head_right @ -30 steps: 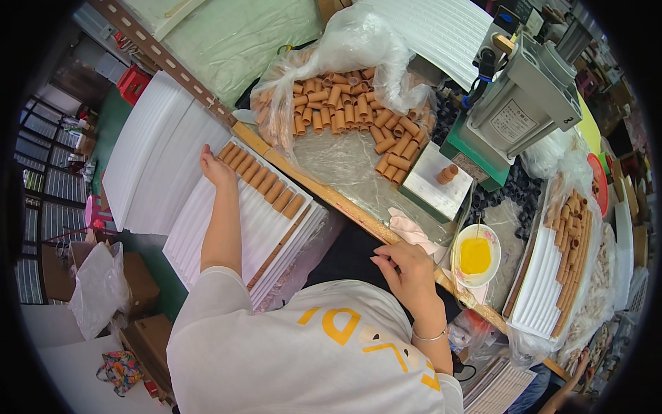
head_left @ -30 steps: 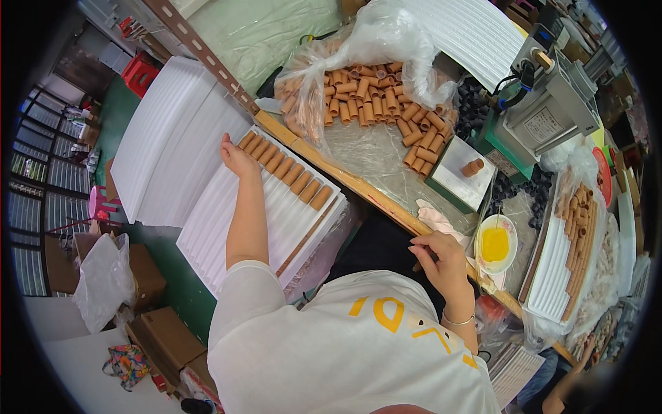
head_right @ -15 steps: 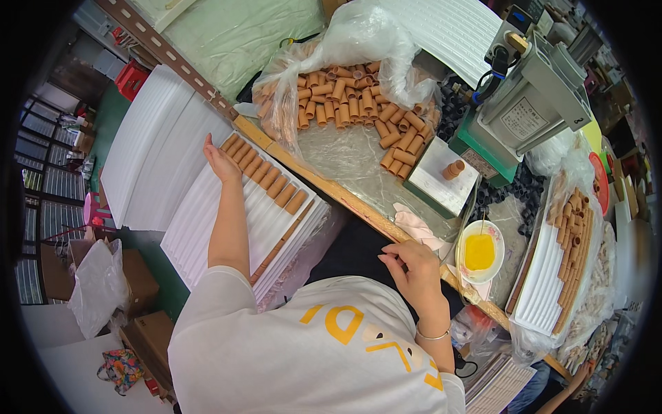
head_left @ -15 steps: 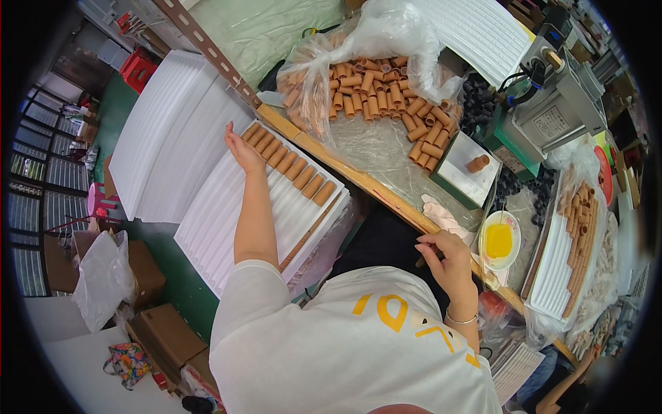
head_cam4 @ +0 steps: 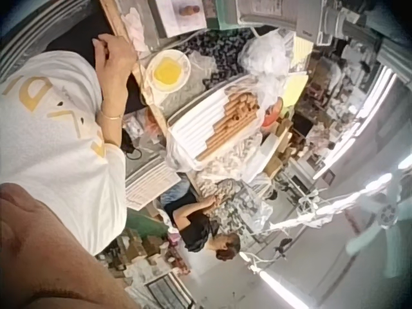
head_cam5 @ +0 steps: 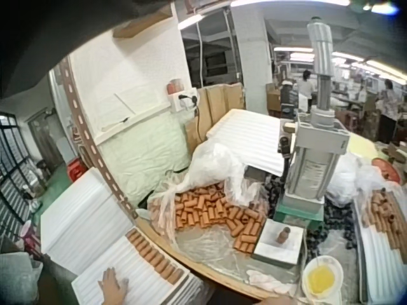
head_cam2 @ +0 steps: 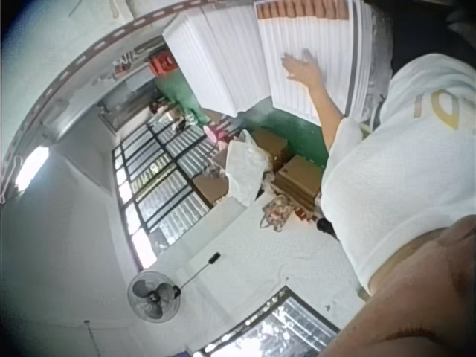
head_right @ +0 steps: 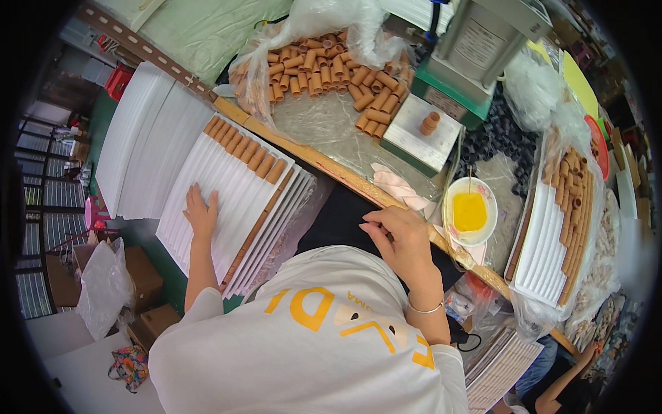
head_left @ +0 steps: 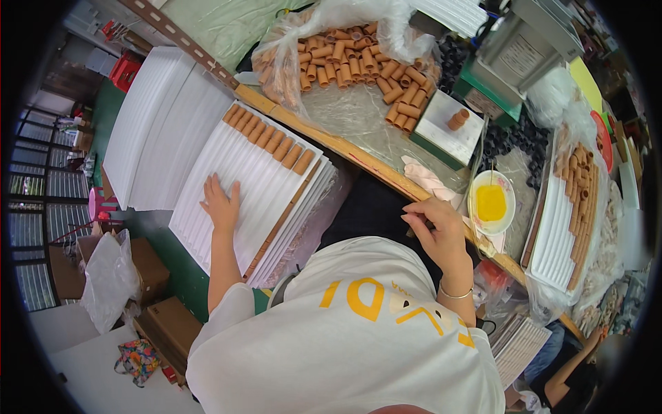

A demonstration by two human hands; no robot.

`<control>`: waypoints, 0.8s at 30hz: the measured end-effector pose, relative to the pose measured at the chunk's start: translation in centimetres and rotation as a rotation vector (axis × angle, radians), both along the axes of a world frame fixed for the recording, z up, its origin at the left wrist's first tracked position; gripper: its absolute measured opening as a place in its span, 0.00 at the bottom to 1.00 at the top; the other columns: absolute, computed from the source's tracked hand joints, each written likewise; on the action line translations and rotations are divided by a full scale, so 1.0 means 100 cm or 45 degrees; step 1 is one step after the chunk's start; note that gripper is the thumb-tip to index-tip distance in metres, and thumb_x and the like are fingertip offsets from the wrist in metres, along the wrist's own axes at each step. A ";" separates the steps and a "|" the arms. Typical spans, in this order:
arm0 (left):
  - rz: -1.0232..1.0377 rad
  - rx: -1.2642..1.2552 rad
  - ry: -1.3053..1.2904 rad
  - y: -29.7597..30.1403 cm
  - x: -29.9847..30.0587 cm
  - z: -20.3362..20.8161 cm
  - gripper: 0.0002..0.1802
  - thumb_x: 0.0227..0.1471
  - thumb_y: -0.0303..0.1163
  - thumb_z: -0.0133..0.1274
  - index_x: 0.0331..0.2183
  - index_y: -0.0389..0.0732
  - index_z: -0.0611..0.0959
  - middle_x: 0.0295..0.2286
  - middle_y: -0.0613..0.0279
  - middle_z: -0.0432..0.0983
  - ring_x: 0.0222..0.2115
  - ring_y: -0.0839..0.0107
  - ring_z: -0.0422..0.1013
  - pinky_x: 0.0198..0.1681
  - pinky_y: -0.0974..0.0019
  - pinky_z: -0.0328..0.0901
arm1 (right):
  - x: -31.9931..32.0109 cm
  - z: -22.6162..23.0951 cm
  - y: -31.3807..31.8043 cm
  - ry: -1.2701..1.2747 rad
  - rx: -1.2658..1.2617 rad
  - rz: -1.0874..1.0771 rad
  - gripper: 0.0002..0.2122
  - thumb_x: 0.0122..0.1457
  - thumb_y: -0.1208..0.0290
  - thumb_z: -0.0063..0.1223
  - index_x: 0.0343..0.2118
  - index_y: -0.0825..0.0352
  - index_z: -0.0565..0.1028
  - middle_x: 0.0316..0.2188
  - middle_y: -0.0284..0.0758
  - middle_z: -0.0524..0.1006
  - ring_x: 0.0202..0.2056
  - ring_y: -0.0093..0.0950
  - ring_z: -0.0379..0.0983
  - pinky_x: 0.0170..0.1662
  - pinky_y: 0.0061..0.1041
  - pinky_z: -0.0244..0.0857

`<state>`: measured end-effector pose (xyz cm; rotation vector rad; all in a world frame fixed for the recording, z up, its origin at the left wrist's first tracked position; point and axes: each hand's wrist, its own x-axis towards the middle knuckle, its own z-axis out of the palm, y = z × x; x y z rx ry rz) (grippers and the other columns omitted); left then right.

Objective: Applying glue to small cylindrical wraps and organizing them into trays within a factory setting.

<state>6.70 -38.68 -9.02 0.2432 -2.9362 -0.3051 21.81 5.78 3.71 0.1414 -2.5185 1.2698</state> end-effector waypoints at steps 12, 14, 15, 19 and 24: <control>0.044 -0.214 -0.058 -0.048 0.007 -0.011 0.36 0.51 0.43 0.52 0.60 0.47 0.63 0.56 0.50 0.61 0.56 0.50 0.57 0.56 0.32 0.50 | 0.051 0.003 0.097 0.111 -0.127 -0.649 0.04 0.53 0.77 0.59 0.32 0.69 0.79 0.24 0.34 0.77 0.23 0.22 0.70 0.29 0.21 0.64; 0.116 -0.219 -0.089 -0.043 0.012 0.000 0.35 0.49 0.41 0.51 0.59 0.47 0.64 0.55 0.52 0.60 0.56 0.50 0.58 0.56 0.31 0.50 | 0.050 -0.003 0.137 -0.023 -0.067 -1.012 0.06 0.53 0.75 0.59 0.33 0.67 0.78 0.28 0.37 0.78 0.25 0.27 0.74 0.31 0.23 0.68; 0.121 -0.219 -0.083 -0.042 0.013 0.003 0.35 0.49 0.41 0.51 0.59 0.47 0.64 0.55 0.52 0.60 0.56 0.50 0.58 0.56 0.31 0.50 | 0.050 -0.010 0.156 -0.072 0.032 -1.141 0.07 0.52 0.74 0.60 0.35 0.66 0.78 0.29 0.37 0.78 0.25 0.28 0.74 0.31 0.25 0.68; 0.122 -0.167 -0.126 -0.023 0.005 0.013 0.35 0.48 0.40 0.52 0.58 0.45 0.65 0.55 0.53 0.61 0.55 0.50 0.58 0.56 0.33 0.51 | 0.049 -0.056 0.229 -0.438 0.490 -1.319 0.16 0.51 0.66 0.62 0.44 0.59 0.75 0.33 0.38 0.78 0.33 0.38 0.75 0.36 0.35 0.69; 0.031 0.026 0.191 -0.026 -0.003 0.026 0.34 0.45 0.33 0.56 0.54 0.39 0.69 0.52 0.51 0.65 0.53 0.50 0.61 0.56 0.45 0.56 | 0.014 -0.069 0.235 -0.682 0.737 -1.294 0.13 0.52 0.68 0.61 0.39 0.61 0.74 0.35 0.43 0.75 0.36 0.44 0.74 0.39 0.38 0.69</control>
